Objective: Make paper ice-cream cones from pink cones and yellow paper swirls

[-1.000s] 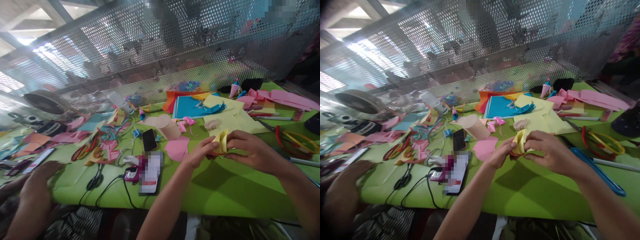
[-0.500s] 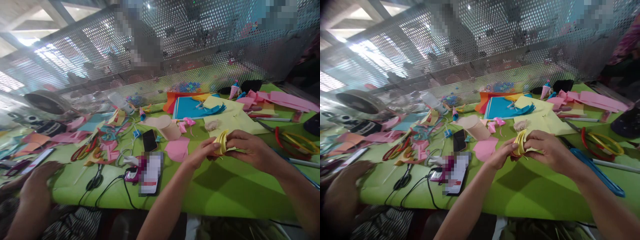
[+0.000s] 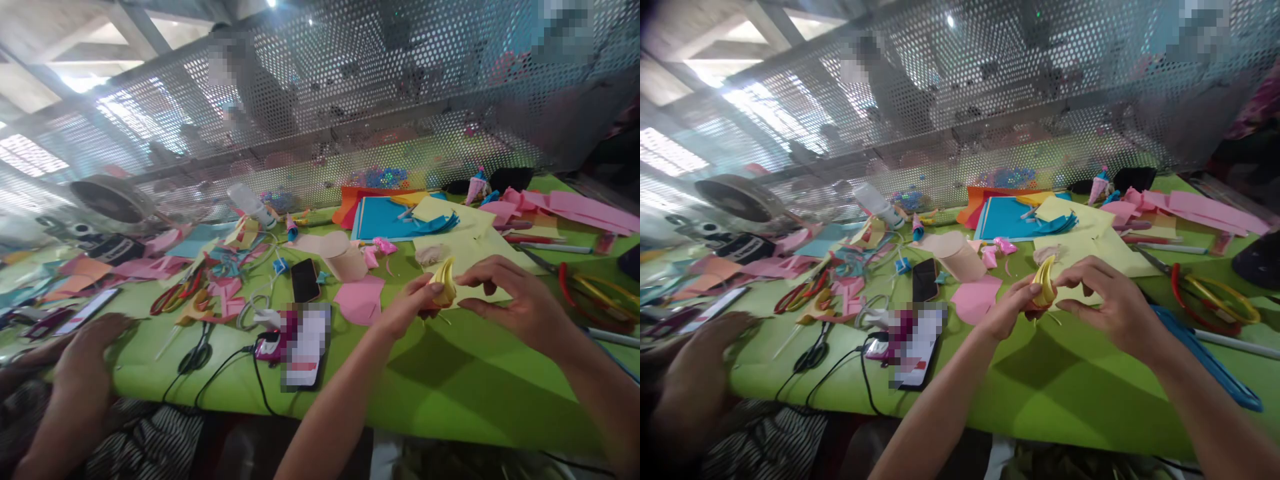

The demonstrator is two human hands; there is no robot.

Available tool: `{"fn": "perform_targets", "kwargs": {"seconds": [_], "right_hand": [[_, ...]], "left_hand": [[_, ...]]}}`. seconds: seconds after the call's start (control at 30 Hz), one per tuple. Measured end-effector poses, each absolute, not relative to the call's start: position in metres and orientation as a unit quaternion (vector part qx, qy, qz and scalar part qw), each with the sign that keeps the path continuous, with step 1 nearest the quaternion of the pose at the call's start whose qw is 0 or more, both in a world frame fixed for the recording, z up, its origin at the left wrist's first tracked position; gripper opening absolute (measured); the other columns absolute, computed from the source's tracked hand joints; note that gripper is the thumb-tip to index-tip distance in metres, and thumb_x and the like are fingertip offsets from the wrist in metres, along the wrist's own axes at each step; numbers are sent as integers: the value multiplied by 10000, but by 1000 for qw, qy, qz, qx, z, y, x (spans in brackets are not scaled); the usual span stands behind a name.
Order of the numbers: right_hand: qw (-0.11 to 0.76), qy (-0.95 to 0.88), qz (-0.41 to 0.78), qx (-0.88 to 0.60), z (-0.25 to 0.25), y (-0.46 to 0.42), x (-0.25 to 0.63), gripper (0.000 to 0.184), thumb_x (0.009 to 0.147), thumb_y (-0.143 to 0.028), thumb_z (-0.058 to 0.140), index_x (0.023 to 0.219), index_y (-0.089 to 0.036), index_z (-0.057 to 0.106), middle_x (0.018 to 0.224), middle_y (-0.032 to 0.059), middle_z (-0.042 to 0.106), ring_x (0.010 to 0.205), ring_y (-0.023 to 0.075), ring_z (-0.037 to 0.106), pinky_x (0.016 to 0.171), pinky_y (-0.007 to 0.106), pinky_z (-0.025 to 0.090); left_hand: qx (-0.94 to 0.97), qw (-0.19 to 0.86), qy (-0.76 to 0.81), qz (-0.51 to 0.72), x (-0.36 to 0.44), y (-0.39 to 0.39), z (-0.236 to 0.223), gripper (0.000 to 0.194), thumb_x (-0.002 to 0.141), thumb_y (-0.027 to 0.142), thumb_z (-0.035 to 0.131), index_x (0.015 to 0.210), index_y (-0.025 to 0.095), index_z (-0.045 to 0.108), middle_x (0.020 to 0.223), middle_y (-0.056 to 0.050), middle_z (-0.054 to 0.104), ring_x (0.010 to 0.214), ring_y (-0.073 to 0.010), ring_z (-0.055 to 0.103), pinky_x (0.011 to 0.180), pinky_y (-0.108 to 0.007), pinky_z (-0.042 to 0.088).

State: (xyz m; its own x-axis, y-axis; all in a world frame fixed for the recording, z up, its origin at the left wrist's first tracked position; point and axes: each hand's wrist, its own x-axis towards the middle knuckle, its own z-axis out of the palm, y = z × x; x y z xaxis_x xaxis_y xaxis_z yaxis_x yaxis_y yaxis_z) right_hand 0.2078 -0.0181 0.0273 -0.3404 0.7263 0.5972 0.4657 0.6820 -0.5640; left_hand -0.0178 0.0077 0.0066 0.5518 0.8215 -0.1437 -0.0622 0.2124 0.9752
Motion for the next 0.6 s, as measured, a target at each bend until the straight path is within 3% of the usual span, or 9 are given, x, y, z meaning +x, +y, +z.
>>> {"fn": "perform_targets", "kwargs": {"seconds": [0.33,0.6], "right_hand": [[384,-842,116,-360,22,-20,196,97,1010,-269,695,1062,-283,776,945,50,744,880,238,726,757,349,557],[350,-859,90,-362,20,-17,202,183,1052,-268,626,947,-221,768,903,84,716,840,230,671,734,347,509]], "left_hand": [[550,660,376,347,-16,8,4,532,859,676,683,1013,170,634,798,14,550,667,-108,508,616,-259,345],[535,688,356,337,-15,8,3,528,846,692,675,981,189,590,742,27,538,625,-108,489,590,-256,316]]}}
